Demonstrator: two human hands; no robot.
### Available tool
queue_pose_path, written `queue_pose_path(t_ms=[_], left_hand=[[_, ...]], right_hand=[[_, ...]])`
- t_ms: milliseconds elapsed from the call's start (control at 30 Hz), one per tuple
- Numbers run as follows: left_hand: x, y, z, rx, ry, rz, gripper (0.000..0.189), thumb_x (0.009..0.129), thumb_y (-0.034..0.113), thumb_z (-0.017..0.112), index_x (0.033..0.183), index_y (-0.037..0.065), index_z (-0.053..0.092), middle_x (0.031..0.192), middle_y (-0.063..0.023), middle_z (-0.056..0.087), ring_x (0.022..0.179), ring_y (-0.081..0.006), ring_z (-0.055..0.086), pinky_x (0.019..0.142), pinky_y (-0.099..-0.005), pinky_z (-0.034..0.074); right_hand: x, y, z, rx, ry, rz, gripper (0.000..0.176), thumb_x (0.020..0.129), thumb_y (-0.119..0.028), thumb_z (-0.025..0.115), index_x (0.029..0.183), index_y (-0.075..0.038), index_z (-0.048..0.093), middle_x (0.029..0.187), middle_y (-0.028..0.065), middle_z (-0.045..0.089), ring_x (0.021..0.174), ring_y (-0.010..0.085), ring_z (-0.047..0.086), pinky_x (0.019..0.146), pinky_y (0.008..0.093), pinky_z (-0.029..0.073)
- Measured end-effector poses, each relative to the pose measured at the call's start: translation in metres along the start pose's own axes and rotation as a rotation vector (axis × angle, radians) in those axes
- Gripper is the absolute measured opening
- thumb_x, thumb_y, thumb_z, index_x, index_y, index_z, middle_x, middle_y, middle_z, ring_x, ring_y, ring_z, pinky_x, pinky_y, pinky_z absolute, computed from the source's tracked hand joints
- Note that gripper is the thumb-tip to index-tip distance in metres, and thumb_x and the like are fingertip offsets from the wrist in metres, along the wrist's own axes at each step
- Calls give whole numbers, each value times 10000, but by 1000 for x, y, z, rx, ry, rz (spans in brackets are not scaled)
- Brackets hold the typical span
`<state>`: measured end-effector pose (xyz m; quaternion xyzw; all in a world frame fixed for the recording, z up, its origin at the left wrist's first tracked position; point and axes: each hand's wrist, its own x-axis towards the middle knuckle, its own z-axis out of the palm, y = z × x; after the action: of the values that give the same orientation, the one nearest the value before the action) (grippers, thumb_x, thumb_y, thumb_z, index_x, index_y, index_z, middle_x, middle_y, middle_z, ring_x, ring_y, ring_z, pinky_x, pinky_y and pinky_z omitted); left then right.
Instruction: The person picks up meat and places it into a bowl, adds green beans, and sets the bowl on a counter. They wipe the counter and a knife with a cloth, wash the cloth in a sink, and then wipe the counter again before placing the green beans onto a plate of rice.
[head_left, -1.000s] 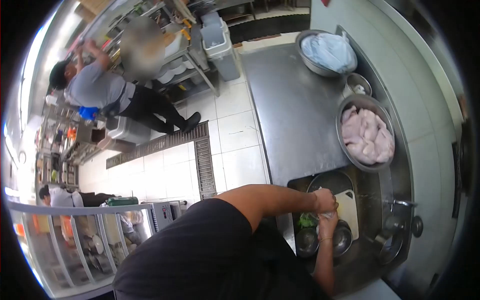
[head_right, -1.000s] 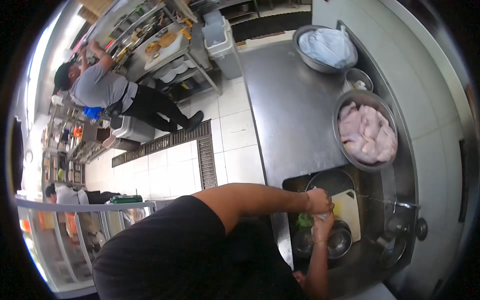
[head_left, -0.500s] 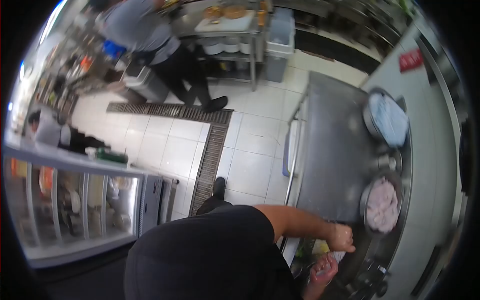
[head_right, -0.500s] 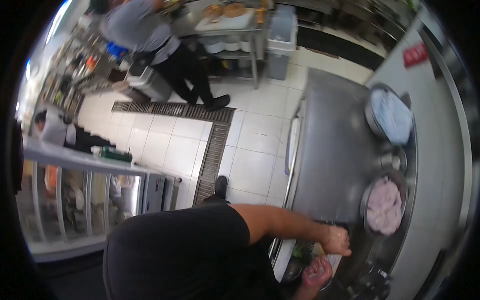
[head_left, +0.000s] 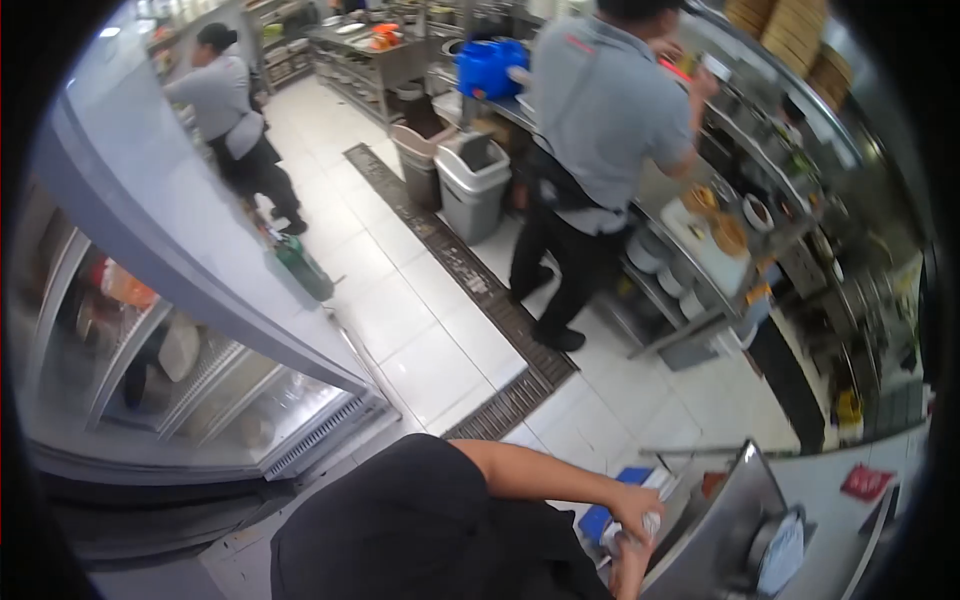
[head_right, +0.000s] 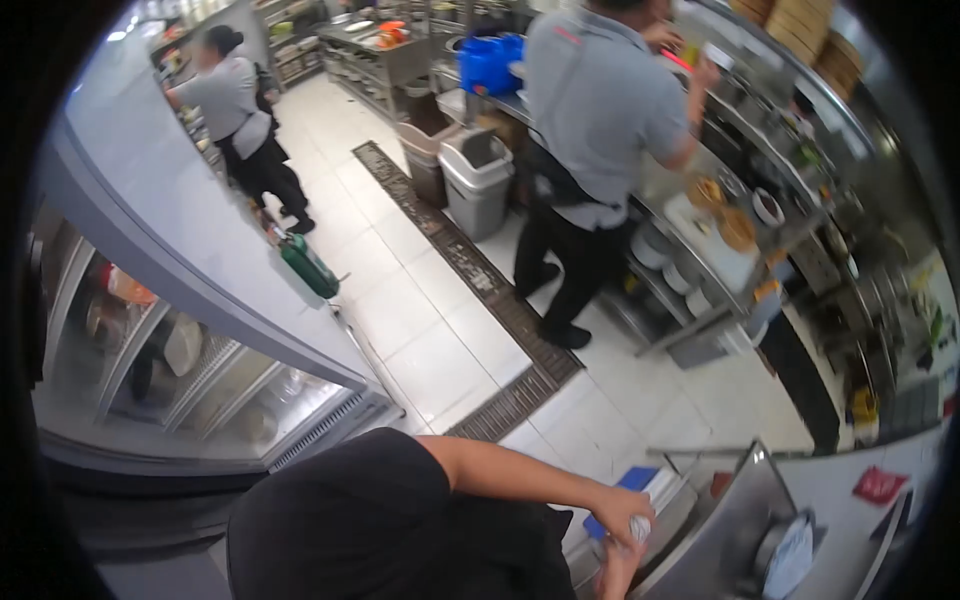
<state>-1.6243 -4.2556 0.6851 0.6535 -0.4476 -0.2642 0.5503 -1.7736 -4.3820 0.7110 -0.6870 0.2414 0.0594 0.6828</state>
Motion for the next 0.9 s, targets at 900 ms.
queue_pose_path(t_ms=[900], left_hand=[[-659,-99,-728,-785,1748,377,565,1051,428,550,1470,84,392,1354,-93,589,1249,-216,576,1071,-384,455]], right_hand=[[293,-233,1060,-315,-1311,-632,362,968,-165,698,1267,9,594,1135,51,683,1031,123,616,926,306,497]])
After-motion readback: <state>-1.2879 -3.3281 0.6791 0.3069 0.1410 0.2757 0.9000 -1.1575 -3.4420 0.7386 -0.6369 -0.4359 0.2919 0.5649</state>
